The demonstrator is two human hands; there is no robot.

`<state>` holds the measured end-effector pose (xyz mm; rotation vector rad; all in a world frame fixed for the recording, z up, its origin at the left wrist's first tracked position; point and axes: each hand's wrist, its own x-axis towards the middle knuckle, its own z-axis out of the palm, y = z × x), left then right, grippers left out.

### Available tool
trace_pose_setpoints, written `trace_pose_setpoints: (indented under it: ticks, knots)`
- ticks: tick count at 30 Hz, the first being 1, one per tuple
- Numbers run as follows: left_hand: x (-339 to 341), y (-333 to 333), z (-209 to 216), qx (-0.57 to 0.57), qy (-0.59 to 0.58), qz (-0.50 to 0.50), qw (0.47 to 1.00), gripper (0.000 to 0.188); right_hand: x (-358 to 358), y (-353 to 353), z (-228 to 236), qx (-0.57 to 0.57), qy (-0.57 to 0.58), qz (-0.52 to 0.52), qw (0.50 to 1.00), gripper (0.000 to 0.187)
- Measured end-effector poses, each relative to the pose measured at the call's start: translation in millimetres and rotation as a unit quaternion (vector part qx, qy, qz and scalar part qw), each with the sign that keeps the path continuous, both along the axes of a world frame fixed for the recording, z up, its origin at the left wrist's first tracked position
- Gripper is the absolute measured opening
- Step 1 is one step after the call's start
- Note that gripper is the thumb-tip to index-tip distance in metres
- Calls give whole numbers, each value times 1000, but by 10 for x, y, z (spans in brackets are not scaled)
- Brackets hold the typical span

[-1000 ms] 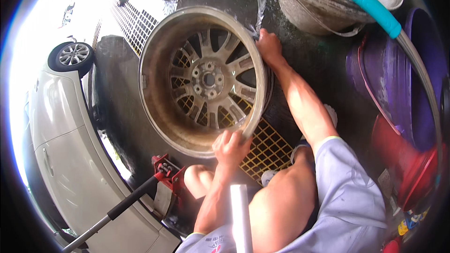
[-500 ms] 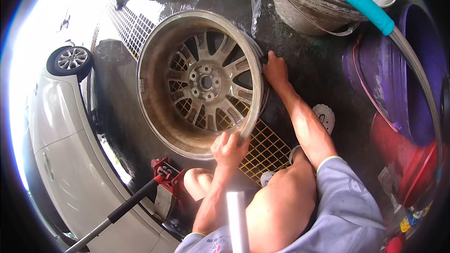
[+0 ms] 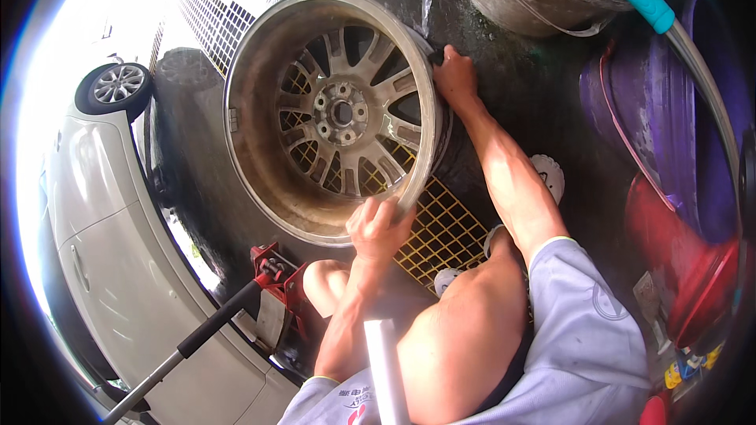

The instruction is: The person scrubs a car wheel rim with a small abrasive pad while rinsing it with a hose. They rotate the rim to clean different sections and occasionally pause to fold the pad.

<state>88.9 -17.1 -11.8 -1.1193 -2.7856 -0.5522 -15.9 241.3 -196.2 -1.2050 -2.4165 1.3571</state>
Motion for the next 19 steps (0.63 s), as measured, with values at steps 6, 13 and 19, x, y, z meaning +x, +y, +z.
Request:
trace_pose_setpoints:
  ticks: [6, 13, 19]
  knots:
    - [-31, -23, -13, -5, -4, 7, 1000, 27, 4, 17, 52, 29, 30, 21, 999, 26]
    - [-10, -71, 25, -16, 15, 23, 999, 28, 185, -249, 57, 18, 34, 5, 999, 20]
    - [-51, -21, 17, -19, 9, 7, 1000, 27, -1, 7, 17, -7, -4, 51, 999, 29]
